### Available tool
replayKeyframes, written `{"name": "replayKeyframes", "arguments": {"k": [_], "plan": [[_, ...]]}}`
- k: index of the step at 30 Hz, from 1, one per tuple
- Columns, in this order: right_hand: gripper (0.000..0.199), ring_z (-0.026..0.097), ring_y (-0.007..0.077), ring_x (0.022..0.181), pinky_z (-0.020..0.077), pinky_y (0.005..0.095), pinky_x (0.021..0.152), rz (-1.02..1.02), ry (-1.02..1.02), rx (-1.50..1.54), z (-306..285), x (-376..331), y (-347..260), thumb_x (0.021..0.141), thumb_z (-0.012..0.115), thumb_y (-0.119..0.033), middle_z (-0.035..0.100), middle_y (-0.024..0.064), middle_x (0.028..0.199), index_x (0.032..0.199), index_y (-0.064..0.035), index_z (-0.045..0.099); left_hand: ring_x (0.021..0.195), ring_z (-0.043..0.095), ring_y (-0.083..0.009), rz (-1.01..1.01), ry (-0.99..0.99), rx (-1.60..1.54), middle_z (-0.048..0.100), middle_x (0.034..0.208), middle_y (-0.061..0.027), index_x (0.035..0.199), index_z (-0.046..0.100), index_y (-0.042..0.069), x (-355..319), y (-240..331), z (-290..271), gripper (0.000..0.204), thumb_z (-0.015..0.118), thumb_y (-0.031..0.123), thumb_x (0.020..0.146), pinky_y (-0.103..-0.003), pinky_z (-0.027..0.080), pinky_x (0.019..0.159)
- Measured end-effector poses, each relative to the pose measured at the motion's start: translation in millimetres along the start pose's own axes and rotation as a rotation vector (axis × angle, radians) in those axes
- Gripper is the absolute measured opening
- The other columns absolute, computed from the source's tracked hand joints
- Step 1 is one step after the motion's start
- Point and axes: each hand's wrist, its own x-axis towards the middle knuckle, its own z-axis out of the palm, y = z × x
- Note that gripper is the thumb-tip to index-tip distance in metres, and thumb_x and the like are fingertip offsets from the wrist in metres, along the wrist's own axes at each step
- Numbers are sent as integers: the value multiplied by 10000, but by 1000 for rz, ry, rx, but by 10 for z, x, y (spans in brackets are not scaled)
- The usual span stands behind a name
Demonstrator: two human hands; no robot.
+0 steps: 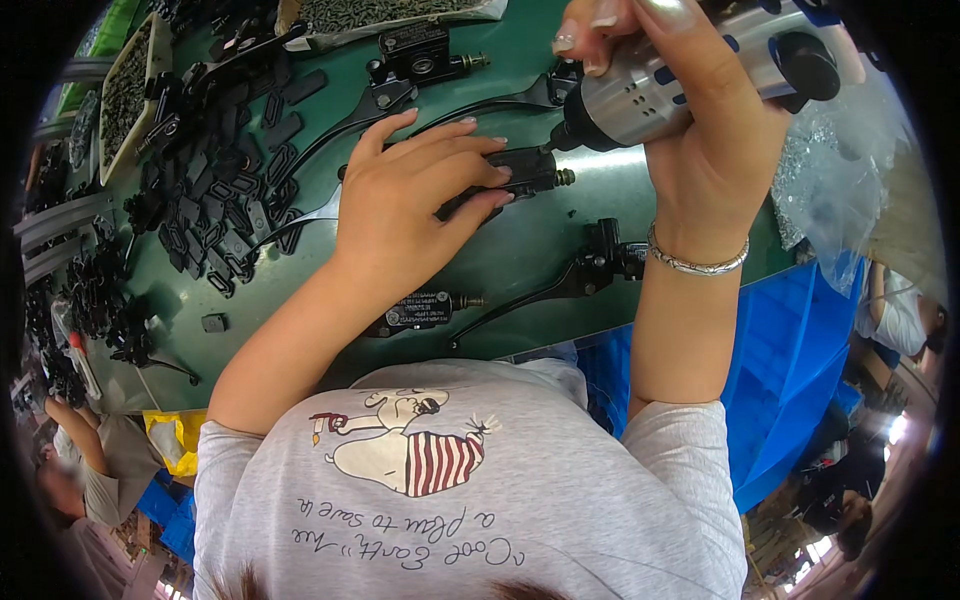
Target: The recorder is assembling bicycle or motorcycle brake levers by inserting pins and screws and using an electric screwdriver.
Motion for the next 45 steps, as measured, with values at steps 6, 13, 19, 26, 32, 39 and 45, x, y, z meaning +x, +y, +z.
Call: {"name": "replayKeyframes", "arguments": {"k": [6,13,19,26,32,39,45], "plan": [[242,508,239,839,417,324,742,16,-15,33,23,8,7,942,557,-160,532,82,902,1155,-48,536,1001,669,-176,35,26,2,709,959,39,832,693,166,8,-17,20,84,748,194,774,-472,410,1007],[241,502,237,821,416,325,736,14,-73,-30,52,50,12,946,543,-161,525,83,890,1154,-41,536,937,675,-150,34,49,-11,709,919,46,808,692,165,16,-20,29,69,744,196,774,-459,423,988],[225,500,239,803,422,324,731,21,-99,-28,60,55,-8,945,530,-153,527,92,883,1137,-36,535,908,660,-157,44,78,0,710,904,60,793,693,170,29,-19,32,67,748,192,761,-448,435,969],[218,505,244,803,424,329,729,28,-113,-60,62,72,-23,946,528,-146,530,98,885,1134,-35,533,880,648,-165,51,76,-7,708,891,57,792,694,172,33,-30,28,70,749,191,754,-442,444,955],[216,515,251,813,423,338,720,34,7,-76,181,30,-28,942,540,-129,533,102,882,1132,-28,534,800,660,-195,59,79,-1,708,891,23,797,686,167,9,-29,53,63,737,183,762,-416,480,898],[207,520,253,822,415,342,744,-2,-2,-248,221,16,-32,935,569,-146,534,100,867,1090,-15,531,789,673,-179,98,56,5,727,985,17,801,691,148,11,-52,80,72,752,181,784,-373,507,824],[185,506,237,793,398,335,746,29,108,-163,203,-5,-14,951,541,-165,515,81,843,1071,-23,537,743,664,-181,165,106,11,725,972,2,800,689,150,-19,-115,130,77,755,180,773,-366,527,772]]}}
